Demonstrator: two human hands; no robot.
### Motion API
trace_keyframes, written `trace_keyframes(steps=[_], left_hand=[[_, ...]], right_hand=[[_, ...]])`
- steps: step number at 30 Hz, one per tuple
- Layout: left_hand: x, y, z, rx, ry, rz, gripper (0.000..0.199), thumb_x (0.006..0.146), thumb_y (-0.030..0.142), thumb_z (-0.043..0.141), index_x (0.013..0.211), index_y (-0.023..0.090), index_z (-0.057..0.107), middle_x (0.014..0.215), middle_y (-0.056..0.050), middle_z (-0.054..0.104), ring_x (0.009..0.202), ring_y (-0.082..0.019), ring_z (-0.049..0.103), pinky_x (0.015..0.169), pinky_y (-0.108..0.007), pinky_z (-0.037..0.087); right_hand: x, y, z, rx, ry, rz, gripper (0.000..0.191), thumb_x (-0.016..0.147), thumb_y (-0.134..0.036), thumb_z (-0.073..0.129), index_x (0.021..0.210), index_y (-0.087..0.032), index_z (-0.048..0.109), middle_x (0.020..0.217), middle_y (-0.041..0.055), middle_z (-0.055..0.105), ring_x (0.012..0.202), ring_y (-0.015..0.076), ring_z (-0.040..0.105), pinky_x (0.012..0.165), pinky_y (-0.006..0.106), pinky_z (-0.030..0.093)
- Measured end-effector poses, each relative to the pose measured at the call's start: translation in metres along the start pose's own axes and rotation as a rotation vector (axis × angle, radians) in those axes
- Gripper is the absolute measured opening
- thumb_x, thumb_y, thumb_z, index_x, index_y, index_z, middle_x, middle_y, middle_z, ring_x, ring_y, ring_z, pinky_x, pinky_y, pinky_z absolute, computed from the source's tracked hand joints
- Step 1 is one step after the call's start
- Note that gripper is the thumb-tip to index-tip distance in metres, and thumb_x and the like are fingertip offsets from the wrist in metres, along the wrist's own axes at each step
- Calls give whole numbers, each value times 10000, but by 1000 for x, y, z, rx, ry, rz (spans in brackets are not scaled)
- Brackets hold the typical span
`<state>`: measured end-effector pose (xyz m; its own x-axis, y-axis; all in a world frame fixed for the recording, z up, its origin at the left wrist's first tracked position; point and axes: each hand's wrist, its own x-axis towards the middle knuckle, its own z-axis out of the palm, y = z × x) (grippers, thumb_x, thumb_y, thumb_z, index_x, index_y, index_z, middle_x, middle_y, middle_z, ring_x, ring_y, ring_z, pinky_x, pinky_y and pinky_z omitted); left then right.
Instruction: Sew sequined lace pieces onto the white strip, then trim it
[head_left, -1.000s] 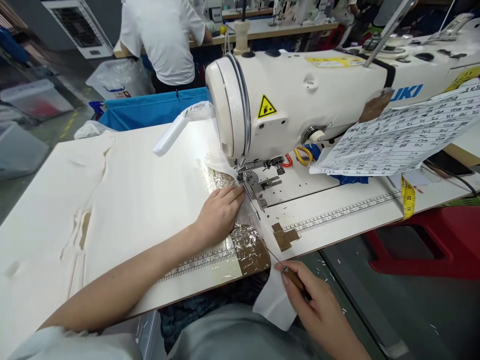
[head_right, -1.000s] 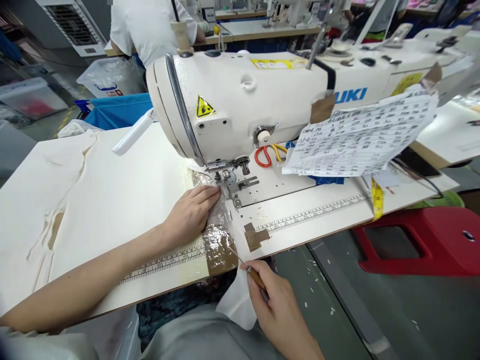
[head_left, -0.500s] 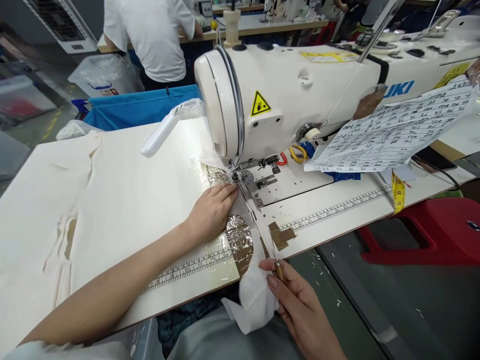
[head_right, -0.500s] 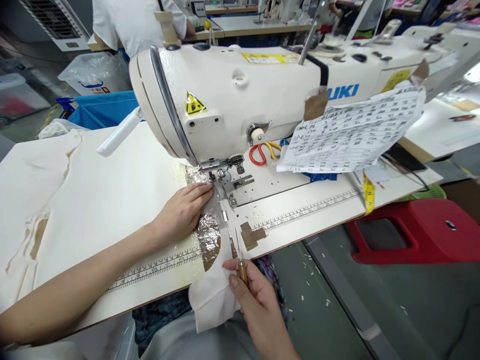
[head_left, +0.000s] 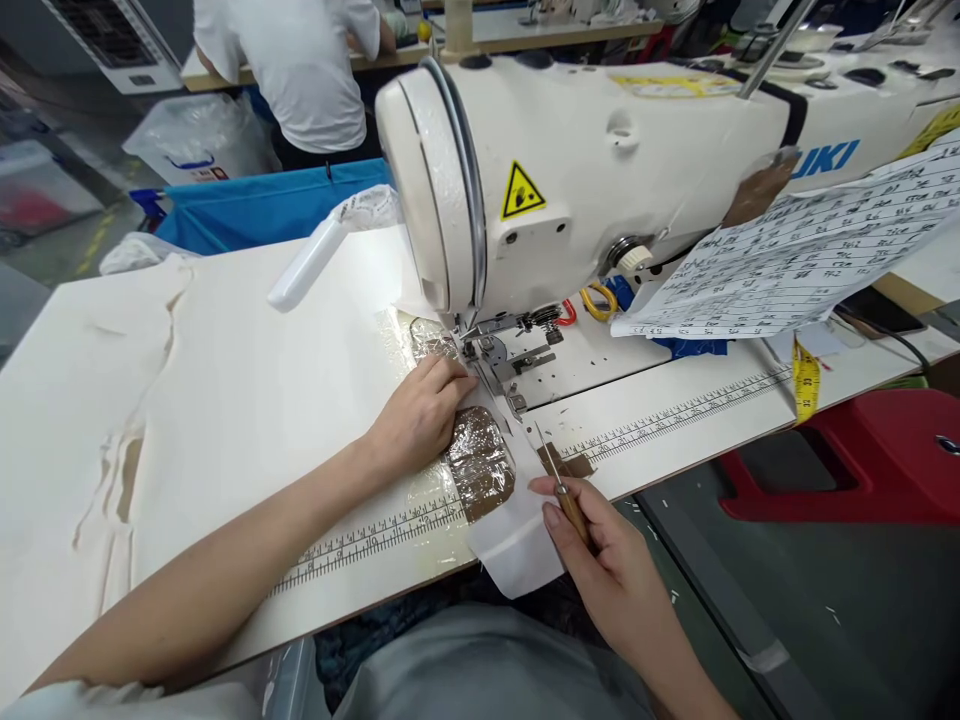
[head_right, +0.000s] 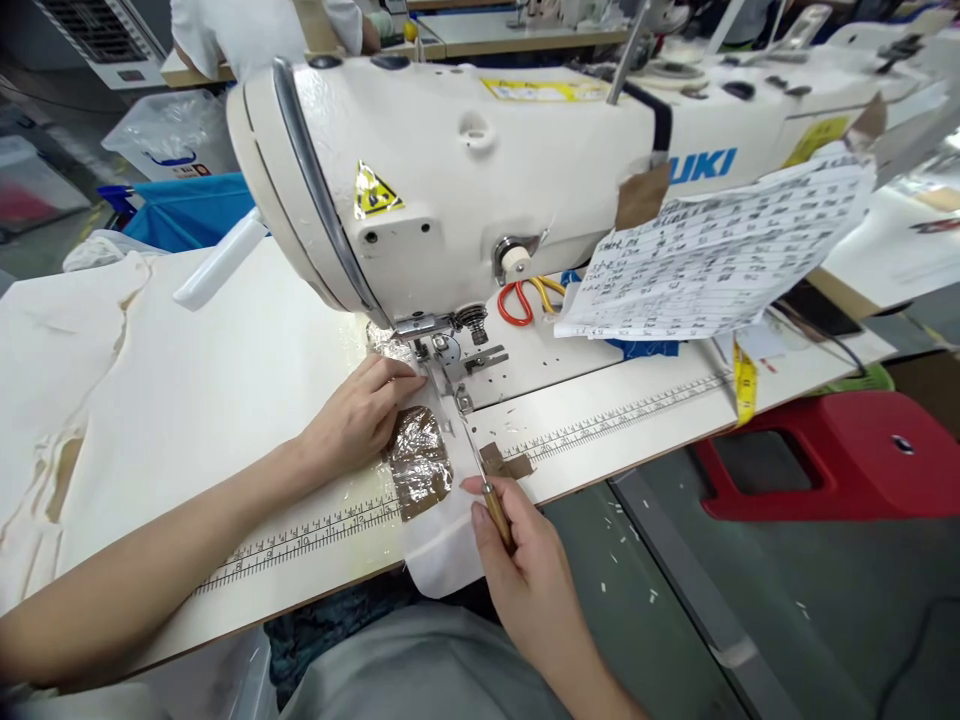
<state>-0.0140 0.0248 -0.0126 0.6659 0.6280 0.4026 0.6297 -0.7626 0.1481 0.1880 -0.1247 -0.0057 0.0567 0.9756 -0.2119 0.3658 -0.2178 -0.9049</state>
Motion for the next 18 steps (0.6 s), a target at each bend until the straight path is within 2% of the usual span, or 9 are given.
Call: trace_keyframes(steps=[2, 5, 8, 11, 14, 18], left_hand=[[-1, -2, 1, -50, 13, 21, 365, 947, 33, 328, 1120, 137, 633, 1062, -110, 637, 959, -215, 557, 833, -406, 556], [-1, -4, 2, -19, 7, 34, 344, 946, 45, 348, 1124, 128, 631, 1098, -119, 638, 997, -231, 565, 849, -419, 546], [-1, -4, 3, 55, -1, -6, 349, 943, 55, 357, 1176, 106, 611, 1155, -149, 619, 1066, -266, 544, 853, -432, 534], [-1, -3, 2, 54, 19, -42, 348, 941, 68, 367, 1199, 117, 596, 1109, -148, 617, 1039, -265, 539, 824, -428, 529], [-3, -4, 1, -34, 43, 8, 322, 942, 69, 369, 1163, 137, 593, 1018, -114, 632, 950, -231, 554, 792, -401, 528], [-3, -5, 2, -47, 26, 80, 283, 954, 93, 367, 1109, 128, 601, 1048, -120, 639, 939, -228, 566, 774, -396, 530]], right_hand=[[3, 1, 0, -9, 2, -19, 350, 961, -452, 464, 1116, -188, 634, 663, -24, 512, 576, 140, 474, 527, 225, 417], [8, 0, 0, -13, 2, -55, 343, 970, -445, 455, 1121, -194, 632, 657, -31, 494, 553, 131, 458, 502, 219, 400], [16, -5, 1, -21, -22, -82, 344, 976, -437, 437, 1132, -196, 627, 643, -40, 469, 510, 122, 421, 464, 218, 368], [23, -10, 1, -61, -33, -107, 332, 975, -418, 428, 1121, -197, 628, 666, -29, 522, 499, 119, 434, 465, 222, 372], [28, -15, 1, -116, -37, -138, 313, 972, -394, 427, 1104, -197, 631, 663, -23, 565, 528, 130, 477, 488, 224, 392], [34, -19, 0, -152, -31, -166, 304, 971, -370, 422, 1097, -185, 628, 636, -23, 580, 534, 137, 502, 487, 228, 397]])
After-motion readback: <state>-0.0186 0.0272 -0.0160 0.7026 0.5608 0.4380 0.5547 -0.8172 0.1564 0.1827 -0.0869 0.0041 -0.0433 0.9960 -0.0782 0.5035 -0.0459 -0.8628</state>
